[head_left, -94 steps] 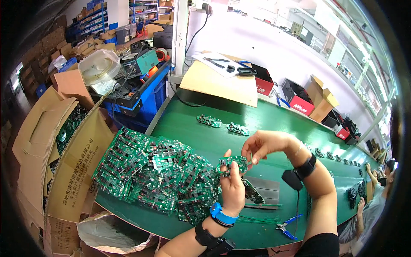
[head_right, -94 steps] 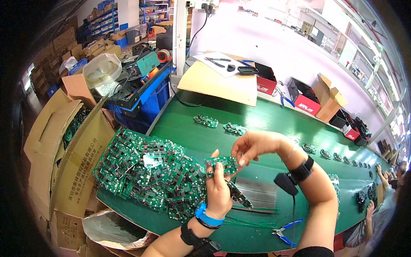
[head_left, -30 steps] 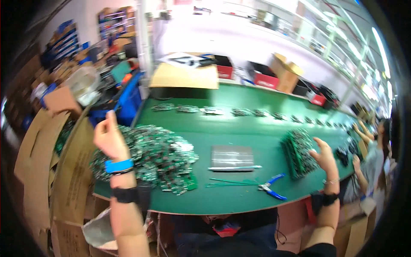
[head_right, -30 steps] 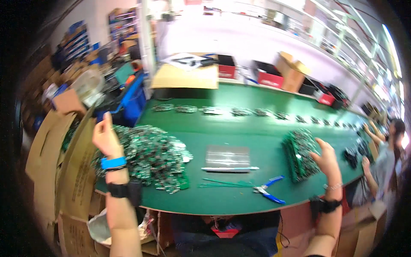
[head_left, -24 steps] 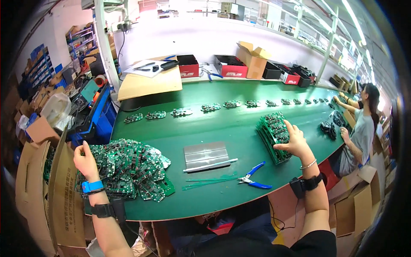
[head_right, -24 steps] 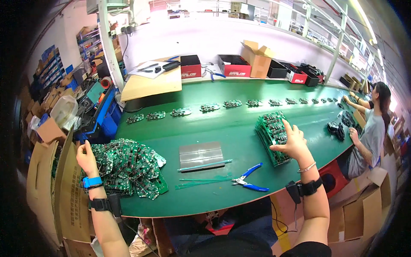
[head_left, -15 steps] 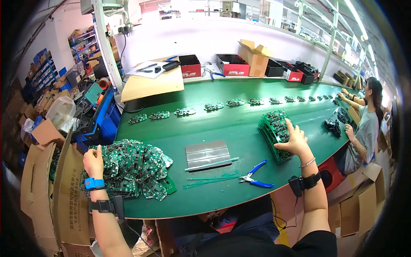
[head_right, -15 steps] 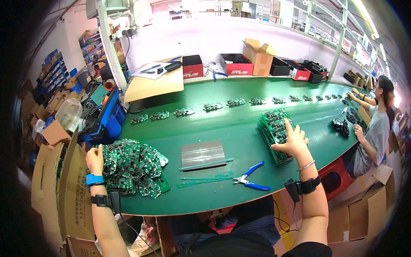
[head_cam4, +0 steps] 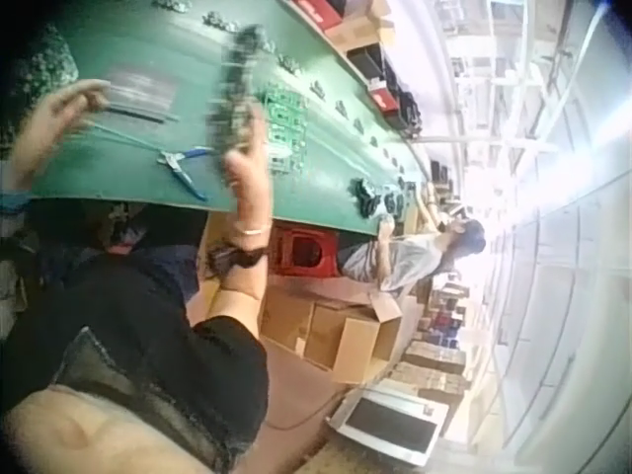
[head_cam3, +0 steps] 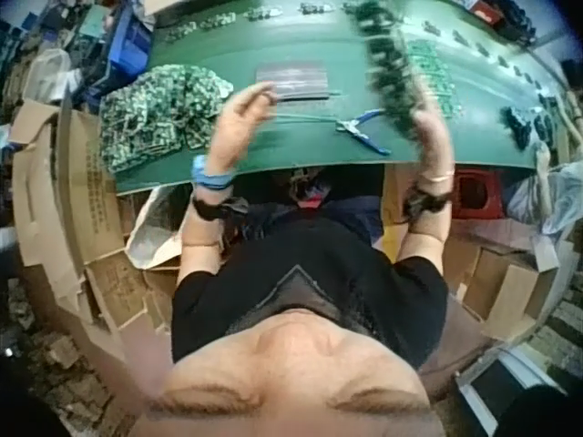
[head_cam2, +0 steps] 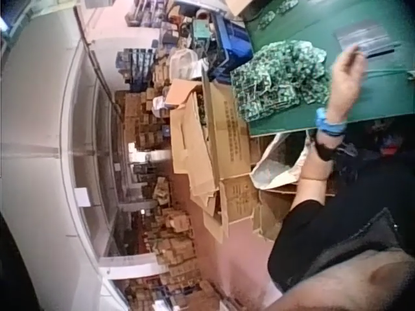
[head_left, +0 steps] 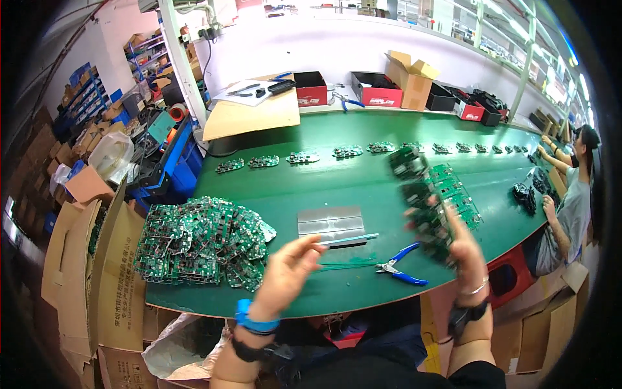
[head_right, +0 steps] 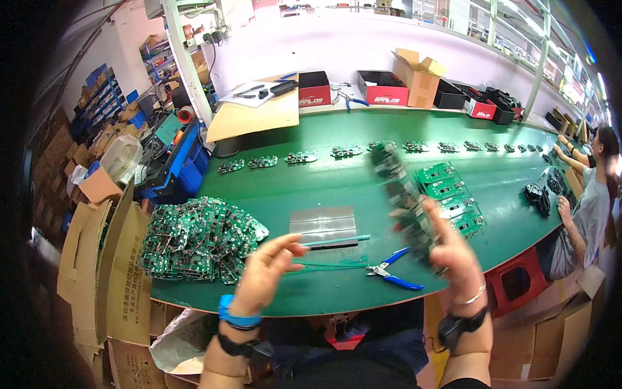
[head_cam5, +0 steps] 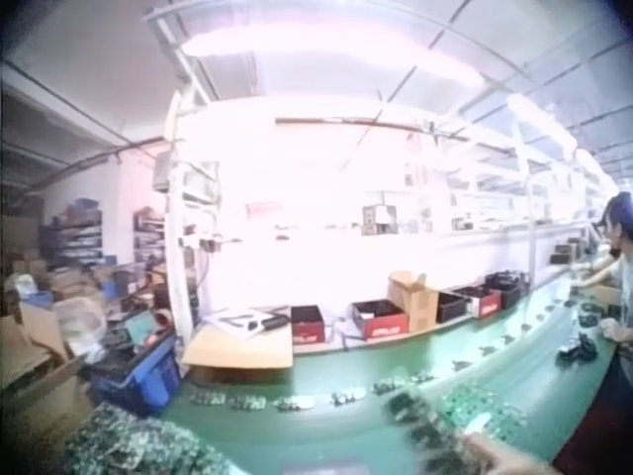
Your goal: Assembling and preparing electronic circuit boards on a production line, including trimming leads and organizing components.
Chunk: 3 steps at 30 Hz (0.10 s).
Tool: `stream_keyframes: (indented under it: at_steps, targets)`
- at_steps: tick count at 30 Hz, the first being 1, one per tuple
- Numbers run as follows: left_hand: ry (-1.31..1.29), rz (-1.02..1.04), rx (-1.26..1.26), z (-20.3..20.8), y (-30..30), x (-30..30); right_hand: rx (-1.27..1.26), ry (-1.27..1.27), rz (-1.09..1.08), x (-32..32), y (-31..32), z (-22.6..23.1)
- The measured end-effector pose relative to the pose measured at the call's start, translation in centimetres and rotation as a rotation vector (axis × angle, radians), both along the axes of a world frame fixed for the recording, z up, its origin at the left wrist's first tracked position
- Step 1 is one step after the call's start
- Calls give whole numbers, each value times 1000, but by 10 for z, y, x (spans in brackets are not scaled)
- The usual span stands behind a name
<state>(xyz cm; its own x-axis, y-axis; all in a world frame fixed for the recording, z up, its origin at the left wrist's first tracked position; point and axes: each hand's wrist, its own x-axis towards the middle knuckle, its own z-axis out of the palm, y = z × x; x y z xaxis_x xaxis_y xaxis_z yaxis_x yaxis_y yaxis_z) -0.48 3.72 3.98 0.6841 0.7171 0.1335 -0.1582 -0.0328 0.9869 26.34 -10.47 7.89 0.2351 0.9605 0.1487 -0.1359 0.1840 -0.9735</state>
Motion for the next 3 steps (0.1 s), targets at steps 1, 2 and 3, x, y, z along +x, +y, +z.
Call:
stream_keyframes:
  at_steps: [1,2,3]
  targets:
    - [-153,-156,-191,-15,-8,15,-119,141,122,-19,7,-6]
    - [-242,-379,-325,-19,-17,27,-83,128,287,-26,9,-37]
    - [-407,-405,-572,-52,-22,30,-79,135,311,-26,12,-39]
